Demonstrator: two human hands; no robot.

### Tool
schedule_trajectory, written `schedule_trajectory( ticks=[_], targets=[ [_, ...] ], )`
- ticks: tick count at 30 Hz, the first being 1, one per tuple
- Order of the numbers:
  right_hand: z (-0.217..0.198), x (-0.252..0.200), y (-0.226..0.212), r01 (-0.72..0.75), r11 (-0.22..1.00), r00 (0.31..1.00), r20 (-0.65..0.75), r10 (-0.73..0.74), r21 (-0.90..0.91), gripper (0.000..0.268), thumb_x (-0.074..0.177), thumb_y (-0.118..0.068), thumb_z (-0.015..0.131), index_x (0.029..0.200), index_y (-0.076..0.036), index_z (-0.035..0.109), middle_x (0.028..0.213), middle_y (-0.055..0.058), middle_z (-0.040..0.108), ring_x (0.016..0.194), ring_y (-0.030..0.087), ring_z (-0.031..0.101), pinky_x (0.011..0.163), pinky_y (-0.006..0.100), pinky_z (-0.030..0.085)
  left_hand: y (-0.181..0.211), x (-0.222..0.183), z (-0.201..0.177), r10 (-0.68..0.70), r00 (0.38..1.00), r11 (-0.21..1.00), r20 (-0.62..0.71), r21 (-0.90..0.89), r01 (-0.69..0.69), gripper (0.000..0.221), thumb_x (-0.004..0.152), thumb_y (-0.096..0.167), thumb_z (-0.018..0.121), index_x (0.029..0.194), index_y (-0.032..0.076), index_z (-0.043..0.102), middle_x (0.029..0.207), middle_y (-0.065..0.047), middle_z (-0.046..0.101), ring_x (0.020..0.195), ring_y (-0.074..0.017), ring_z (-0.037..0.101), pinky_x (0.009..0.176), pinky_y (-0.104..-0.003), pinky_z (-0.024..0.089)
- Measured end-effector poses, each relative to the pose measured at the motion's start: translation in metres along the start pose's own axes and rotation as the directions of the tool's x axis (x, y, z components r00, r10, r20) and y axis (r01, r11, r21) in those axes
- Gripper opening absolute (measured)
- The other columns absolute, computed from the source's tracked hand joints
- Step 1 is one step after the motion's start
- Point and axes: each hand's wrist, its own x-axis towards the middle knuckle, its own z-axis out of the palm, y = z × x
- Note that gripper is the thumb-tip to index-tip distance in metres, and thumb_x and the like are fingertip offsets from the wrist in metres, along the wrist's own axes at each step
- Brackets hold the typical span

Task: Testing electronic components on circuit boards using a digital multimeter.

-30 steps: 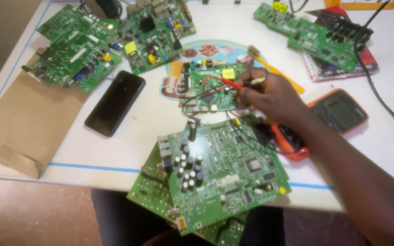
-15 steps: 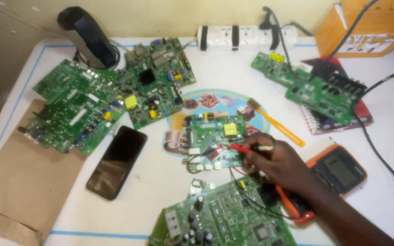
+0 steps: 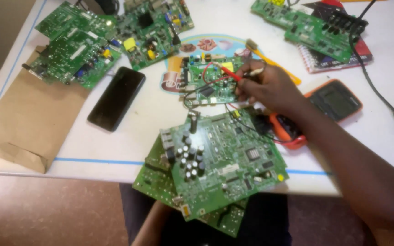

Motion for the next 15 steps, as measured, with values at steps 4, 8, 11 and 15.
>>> schedule_trajectory(
  ticks=[4, 8, 11, 15],
  targets=[
    [0.006, -0.006, -0.025, -0.053, 0.997, 0.999, 0.000, 0.053, -0.049, 0.010, 0.104, -0.011, 0.066, 0.113, -0.008, 0.070, 0.090, 0.012, 0.080, 0.076, 0.021, 0.081, 0.069, 0.032, 0.068, 0.078, -0.043, -0.108, -0.018, 0.999, 1.000, -0.036, -0.008, 0.017, 0.031, 0.090, 0.006, 0.081, 0.120, 0.012, 0.090, 0.109, -0.003, 0.094, 0.096, -0.0128, 0.084, 0.095, -0.029, 0.067],
    [0.010, -0.010, -0.036, -0.105, 0.985, 0.995, -0.010, 0.104, -0.140, 0.007, 0.107, -0.012, 0.064, 0.112, -0.011, 0.069, 0.089, 0.009, 0.080, 0.076, 0.019, 0.079, 0.074, 0.036, 0.069, 0.115, -0.127, -0.194, 0.497, 0.858, 0.799, -0.131, 0.455, -0.394, 0.023, 0.093, 0.036, 0.078, 0.088, 0.019, 0.093, 0.088, 0.013, 0.099, 0.079, 0.0004, 0.086, 0.075, -0.023, 0.064],
    [0.008, -0.008, -0.036, -0.089, 0.974, 0.996, -0.043, 0.082, -0.207, 0.008, 0.106, -0.013, 0.060, 0.109, -0.015, 0.067, 0.083, 0.006, 0.077, 0.071, 0.019, 0.075, 0.069, 0.036, 0.063, 0.159, -0.162, -0.226, 0.536, 0.782, 0.787, -0.318, 0.524, -0.326, 0.036, 0.094, 0.041, 0.069, 0.104, 0.022, 0.098, 0.106, 0.009, 0.102, 0.097, -0.0052, 0.096, 0.093, -0.026, 0.070],
    [0.008, 0.000, -0.033, -0.057, 0.958, 0.997, -0.064, 0.040, -0.280, 0.010, 0.105, -0.013, 0.057, 0.106, -0.016, 0.066, 0.076, 0.004, 0.072, 0.062, 0.017, 0.069, 0.061, 0.035, 0.057, 0.244, -0.140, -0.235, 0.740, 0.560, 0.673, -0.374, 0.423, -0.607, 0.032, 0.102, 0.022, 0.063, 0.110, 0.004, 0.087, 0.095, -0.008, 0.092, 0.083, -0.0158, 0.086, 0.071, -0.028, 0.066]
  ],
)
